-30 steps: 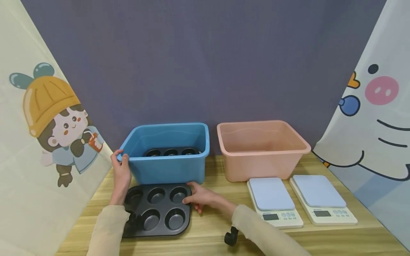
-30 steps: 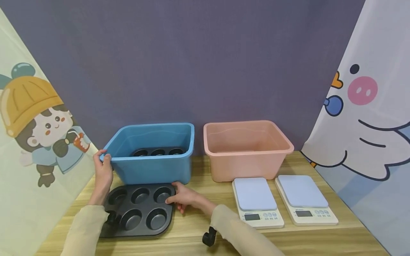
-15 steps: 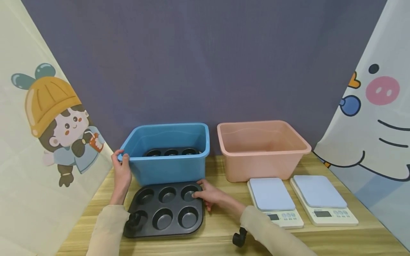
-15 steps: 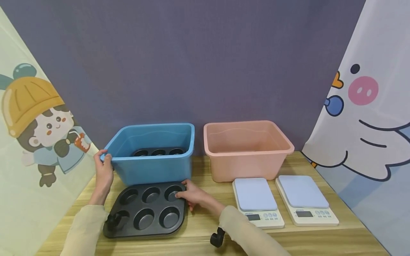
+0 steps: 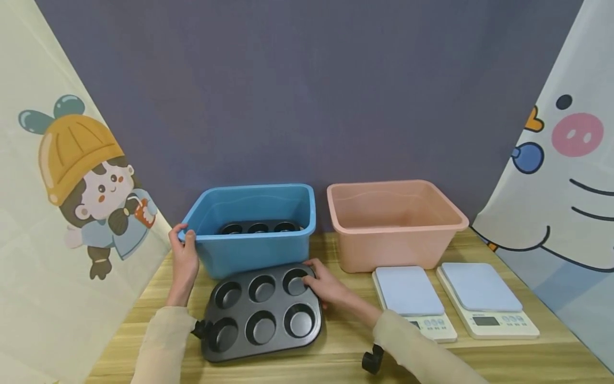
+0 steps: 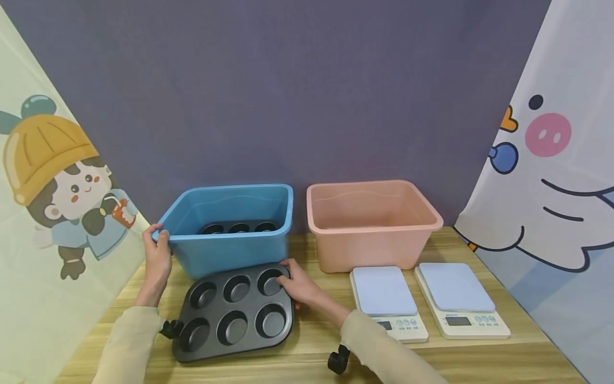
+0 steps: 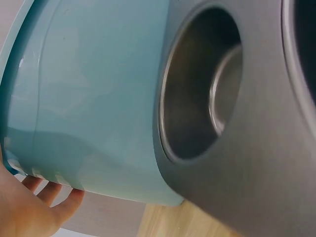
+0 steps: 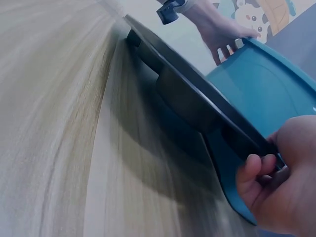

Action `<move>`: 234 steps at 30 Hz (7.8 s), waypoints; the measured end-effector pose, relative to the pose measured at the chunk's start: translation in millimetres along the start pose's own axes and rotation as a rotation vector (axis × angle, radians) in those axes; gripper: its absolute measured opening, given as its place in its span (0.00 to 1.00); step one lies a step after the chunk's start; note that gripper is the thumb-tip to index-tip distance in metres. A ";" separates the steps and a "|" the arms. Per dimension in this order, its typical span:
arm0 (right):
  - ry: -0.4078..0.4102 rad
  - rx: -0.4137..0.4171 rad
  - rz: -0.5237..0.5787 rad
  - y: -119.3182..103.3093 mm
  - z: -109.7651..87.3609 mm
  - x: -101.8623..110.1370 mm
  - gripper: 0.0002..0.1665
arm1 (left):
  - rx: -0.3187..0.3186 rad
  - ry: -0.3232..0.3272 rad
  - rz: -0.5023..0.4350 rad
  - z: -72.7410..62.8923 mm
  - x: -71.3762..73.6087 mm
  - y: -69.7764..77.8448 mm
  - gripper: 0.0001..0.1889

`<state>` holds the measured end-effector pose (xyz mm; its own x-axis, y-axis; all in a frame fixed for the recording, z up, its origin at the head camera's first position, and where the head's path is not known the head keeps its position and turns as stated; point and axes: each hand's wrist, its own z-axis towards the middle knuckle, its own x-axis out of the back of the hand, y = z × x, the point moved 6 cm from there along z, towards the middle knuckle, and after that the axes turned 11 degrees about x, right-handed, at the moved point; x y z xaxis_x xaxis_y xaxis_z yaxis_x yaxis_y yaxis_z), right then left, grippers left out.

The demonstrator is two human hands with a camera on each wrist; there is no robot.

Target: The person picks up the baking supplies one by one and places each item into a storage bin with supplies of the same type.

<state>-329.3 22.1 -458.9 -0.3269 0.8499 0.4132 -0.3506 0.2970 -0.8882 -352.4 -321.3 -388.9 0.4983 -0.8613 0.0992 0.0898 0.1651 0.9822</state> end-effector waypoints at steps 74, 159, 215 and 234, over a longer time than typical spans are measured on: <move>0.387 0.519 0.187 -174.7 52.9 133.9 0.24 | -0.011 0.004 -0.002 1.7 3.0 1.1 0.24; -0.040 0.118 -0.441 -115.4 143.4 74.1 0.28 | -0.022 -0.013 0.010 -3.1 4.6 7.1 0.23; 0.188 0.194 -0.431 -105.2 37.0 216.5 0.21 | -0.036 0.000 0.016 -2.6 2.4 3.9 0.25; 0.246 0.223 -0.510 -80.4 -10.5 266.7 0.24 | -0.016 -0.005 0.020 -5.0 0.1 2.8 0.25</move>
<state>-379.1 229.6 -279.5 0.1332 0.7079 0.6936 -0.5936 0.6174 -0.5161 -347.8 -318.6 -386.9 0.4957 -0.8602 0.1198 0.0939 0.1902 0.9773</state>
